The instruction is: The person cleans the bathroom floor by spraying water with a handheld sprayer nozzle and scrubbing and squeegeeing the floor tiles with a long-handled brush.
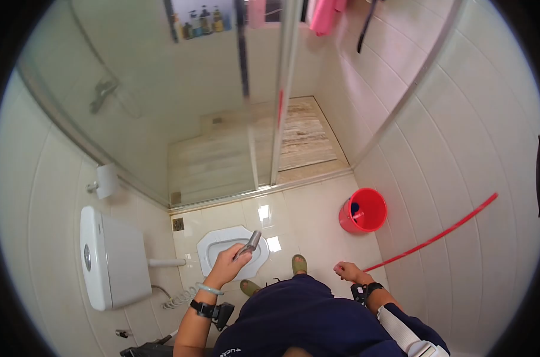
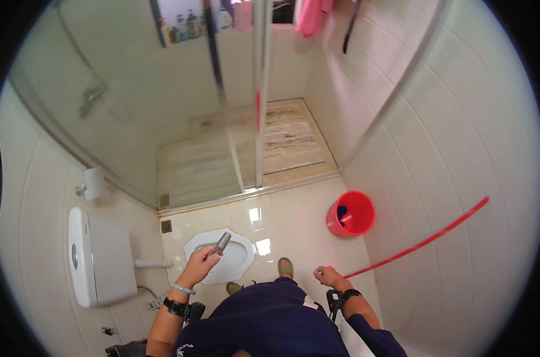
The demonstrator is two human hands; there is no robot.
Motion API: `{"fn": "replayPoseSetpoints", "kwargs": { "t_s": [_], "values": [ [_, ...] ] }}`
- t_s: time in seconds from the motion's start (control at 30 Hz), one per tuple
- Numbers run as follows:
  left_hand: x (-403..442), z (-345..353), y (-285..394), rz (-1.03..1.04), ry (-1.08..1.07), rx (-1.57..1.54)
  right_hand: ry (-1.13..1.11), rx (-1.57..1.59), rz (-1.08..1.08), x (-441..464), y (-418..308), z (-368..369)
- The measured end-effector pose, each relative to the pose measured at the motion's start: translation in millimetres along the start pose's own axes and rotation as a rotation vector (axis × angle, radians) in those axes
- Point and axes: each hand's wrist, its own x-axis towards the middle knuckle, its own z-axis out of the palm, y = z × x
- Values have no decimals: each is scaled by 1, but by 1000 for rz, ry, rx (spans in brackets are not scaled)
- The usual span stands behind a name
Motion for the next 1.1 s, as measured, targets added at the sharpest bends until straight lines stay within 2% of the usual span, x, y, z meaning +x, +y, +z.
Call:
{"fn": "replayPoseSetpoints", "kwargs": {
  "t_s": [0.03, 0.07, 0.1, 0.13, 0.17, 0.23, 0.27, 0.3, 0.37, 0.4, 0.43, 0.47, 0.53, 0.57, 0.63, 0.67, 0.73, 0.8, 0.87, 0.97, 1.03, 1.1],
  "values": [
    [9, 0, 5, 0, -25, -68, 9, -31, 101, -16, 5, 7],
    [29, 15, 18, -13, -47, -124, 7, -3, 114, -24, 22, 3],
    [48, 32, 31, -27, -70, -111, 29, 74, 210, -34, 43, -3],
    [64, 46, 44, -46, -146, -223, 51, 144, 307, -43, 63, -6],
    [83, 65, 57, -70, -216, -334, 43, 162, 318, -47, 86, -11],
    [114, 98, 68, -70, -240, -355, 80, 189, 399, -52, 121, -19],
    [103, 80, 53, -39, -243, -436, 90, 85, 395, -67, 107, -1],
    [115, 92, 53, -36, -232, -491, 81, 93, 406, -65, 113, -13],
    [131, 103, 58, -48, -189, -469, 149, -512, 356, -57, 104, -60],
    [146, 115, 62, -43, -142, -449, 202, -650, 341, -47, 88, -107],
    [158, 120, 55, 3, -151, -490, 419, -829, 206, -16, 116, -152],
    [166, 123, 57, -44, -142, -447, 618, -920, 120, 7, 113, -210],
    [180, 132, 43, -10, -132, -456, 823, -1081, 217, 26, 80, -312],
    [181, 129, 45, -21, -120, -476, 887, -1119, 311, 26, 64, -344],
    [184, 134, 58, -76, -86, -461, 946, -1012, 343, 14, 31, -357],
    [192, 137, 66, -59, -33, -502, 931, -988, 329, 24, 45, -347],
    [194, 134, 75, -36, -41, -475, 688, -967, 353, 8, 85, -304],
    [197, 139, 82, 15, -47, -467, 406, -731, 468, 2, 124, -245],
    [197, 140, 83, 29, -44, -529, 247, -604, 435, -23, 145, -187],
    [196, 139, 89, 31, -49, -621, 163, -404, 317, -64, 171, -112],
    [199, 138, 88, 28, -88, -641, 15, -342, 332, -90, 176, -71],
    [200, 140, 87, 43, -74, -684, 65, -180, 325, -118, 173, -39]
  ]
}}
